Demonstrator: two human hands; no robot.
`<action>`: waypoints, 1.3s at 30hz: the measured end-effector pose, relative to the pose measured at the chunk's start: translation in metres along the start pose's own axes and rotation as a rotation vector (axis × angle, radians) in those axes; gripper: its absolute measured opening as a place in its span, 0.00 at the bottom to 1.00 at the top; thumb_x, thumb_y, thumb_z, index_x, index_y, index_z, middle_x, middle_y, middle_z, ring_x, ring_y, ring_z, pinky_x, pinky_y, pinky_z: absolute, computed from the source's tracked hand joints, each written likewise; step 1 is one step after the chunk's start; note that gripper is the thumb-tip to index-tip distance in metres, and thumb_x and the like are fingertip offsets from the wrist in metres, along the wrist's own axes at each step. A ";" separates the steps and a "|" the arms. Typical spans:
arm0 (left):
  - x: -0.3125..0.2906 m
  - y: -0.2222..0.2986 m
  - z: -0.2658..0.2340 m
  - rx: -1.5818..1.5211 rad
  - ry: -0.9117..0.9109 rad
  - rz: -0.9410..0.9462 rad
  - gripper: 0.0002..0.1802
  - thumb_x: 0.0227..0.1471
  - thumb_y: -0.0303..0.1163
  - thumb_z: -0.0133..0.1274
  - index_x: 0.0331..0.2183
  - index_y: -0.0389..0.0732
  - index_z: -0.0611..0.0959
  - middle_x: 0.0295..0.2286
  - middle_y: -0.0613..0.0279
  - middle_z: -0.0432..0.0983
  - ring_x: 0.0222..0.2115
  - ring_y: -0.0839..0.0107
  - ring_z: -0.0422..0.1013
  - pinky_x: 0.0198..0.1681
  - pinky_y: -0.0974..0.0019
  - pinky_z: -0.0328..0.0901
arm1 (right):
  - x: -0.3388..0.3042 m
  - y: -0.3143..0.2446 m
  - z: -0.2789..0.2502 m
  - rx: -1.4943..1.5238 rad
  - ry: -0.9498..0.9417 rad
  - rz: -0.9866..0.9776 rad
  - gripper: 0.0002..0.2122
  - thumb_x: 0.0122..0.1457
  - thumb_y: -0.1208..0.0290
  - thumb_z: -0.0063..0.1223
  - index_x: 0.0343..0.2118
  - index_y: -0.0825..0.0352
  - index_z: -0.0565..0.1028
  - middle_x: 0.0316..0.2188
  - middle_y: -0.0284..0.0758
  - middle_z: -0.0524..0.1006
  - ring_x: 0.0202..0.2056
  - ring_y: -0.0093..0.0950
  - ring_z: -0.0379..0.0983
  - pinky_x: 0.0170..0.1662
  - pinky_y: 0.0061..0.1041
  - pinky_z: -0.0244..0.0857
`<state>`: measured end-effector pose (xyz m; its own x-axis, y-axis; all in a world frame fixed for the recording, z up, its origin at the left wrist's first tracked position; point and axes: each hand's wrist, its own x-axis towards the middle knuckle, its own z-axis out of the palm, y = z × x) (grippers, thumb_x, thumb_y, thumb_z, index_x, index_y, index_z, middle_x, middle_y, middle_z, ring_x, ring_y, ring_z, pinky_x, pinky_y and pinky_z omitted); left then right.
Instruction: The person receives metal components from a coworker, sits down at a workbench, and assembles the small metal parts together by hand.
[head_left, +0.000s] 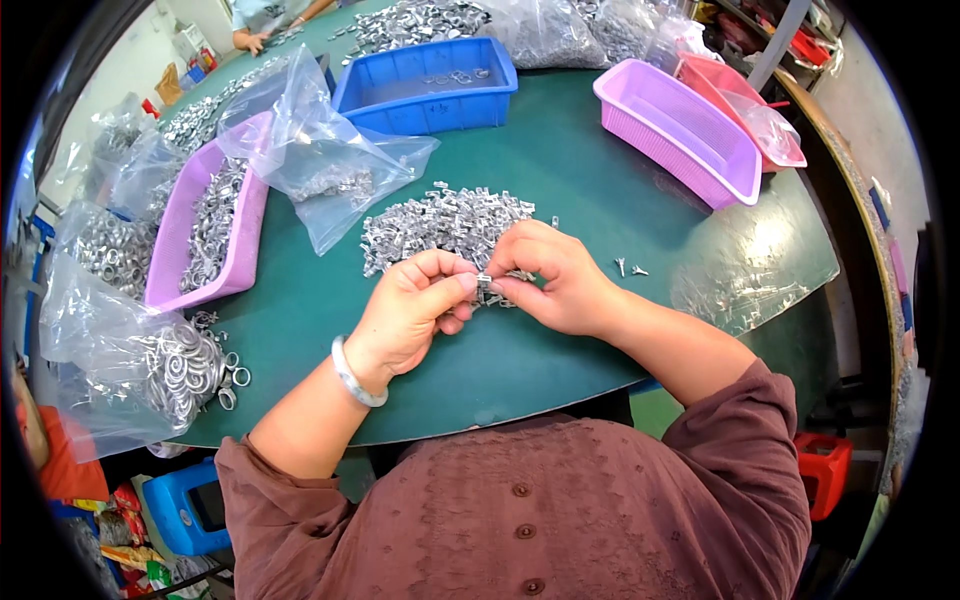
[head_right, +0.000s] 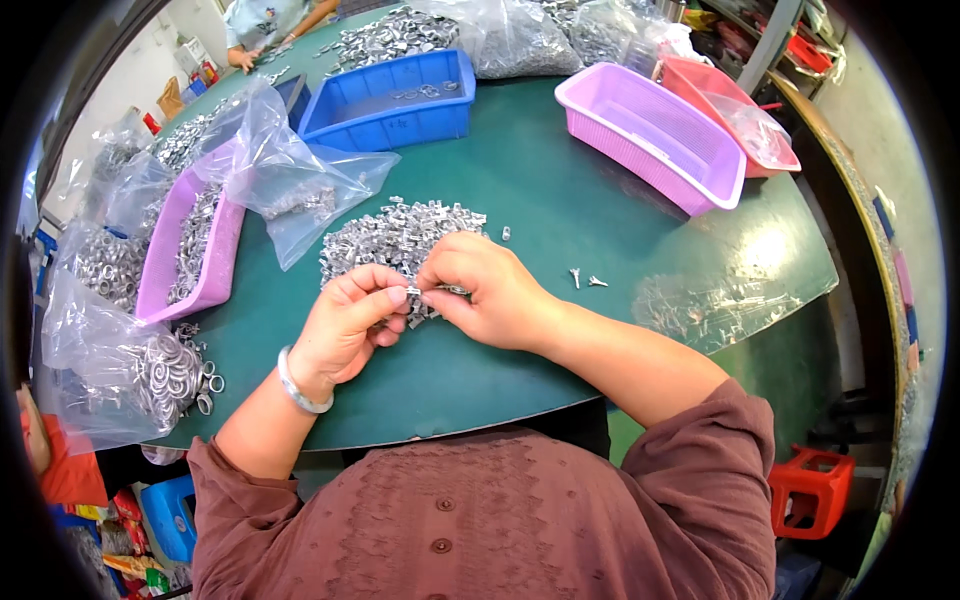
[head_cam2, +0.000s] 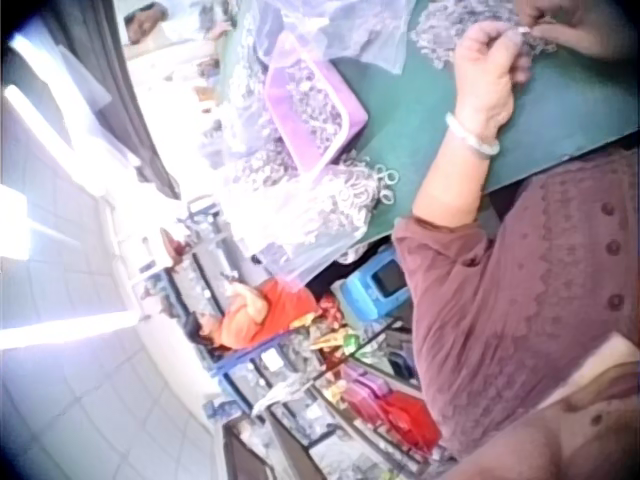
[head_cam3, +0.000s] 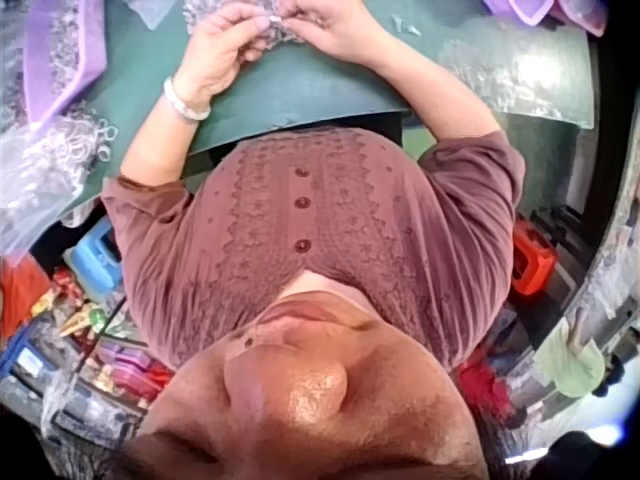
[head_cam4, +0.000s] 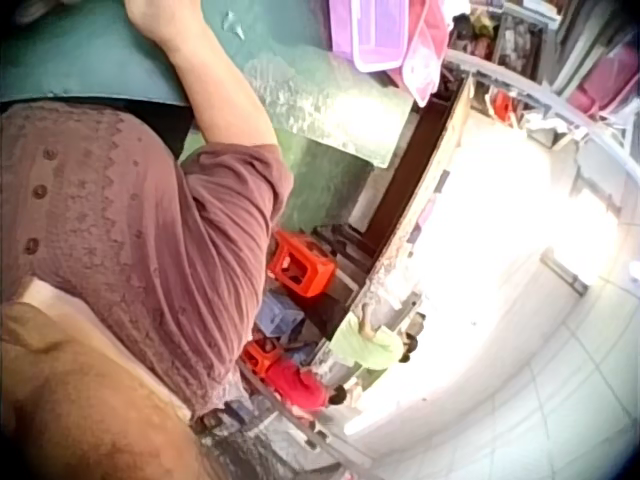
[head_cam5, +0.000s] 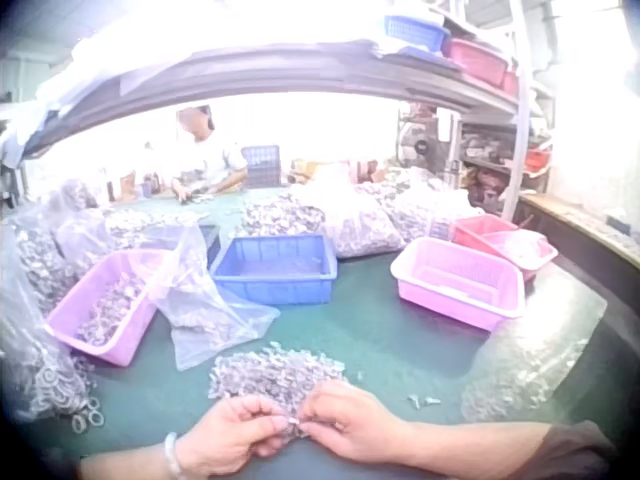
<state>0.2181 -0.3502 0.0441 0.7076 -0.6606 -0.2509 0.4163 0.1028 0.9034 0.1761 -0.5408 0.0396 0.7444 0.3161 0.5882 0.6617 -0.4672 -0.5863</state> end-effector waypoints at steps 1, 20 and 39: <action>-0.001 0.002 0.000 -0.055 0.000 -0.047 0.03 0.50 0.28 0.49 0.31 0.41 0.75 0.23 0.68 0.71 0.21 0.81 0.66 0.22 0.79 0.61 | 0.001 -0.002 0.000 0.006 0.004 -0.015 0.06 0.43 0.82 0.54 0.26 0.67 0.71 0.26 0.34 0.70 0.30 0.30 0.68 0.31 0.25 0.62; 0.037 0.191 -0.106 -0.250 0.403 0.587 0.11 0.52 0.32 0.42 0.28 0.32 0.72 0.26 0.55 0.69 0.26 0.65 0.67 0.30 0.69 0.66 | -0.002 -0.004 -0.014 -0.092 0.058 -0.048 0.04 0.44 0.79 0.53 0.24 0.66 0.71 0.24 0.34 0.70 0.29 0.34 0.67 0.32 0.29 0.61; 0.003 0.057 -0.041 0.871 0.185 0.469 0.07 0.45 0.26 0.53 0.30 0.37 0.78 0.27 0.69 0.72 0.30 0.82 0.66 0.33 0.76 0.62 | -0.008 0.012 -0.009 -0.187 -0.110 0.009 0.03 0.45 0.76 0.51 0.24 0.65 0.72 0.25 0.34 0.69 0.32 0.35 0.66 0.34 0.31 0.61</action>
<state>0.2673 -0.3156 0.0810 0.8013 -0.5594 0.2123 -0.4374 -0.3054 0.8459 0.1772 -0.5567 0.0324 0.7621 0.3950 0.5129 0.6346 -0.6125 -0.4713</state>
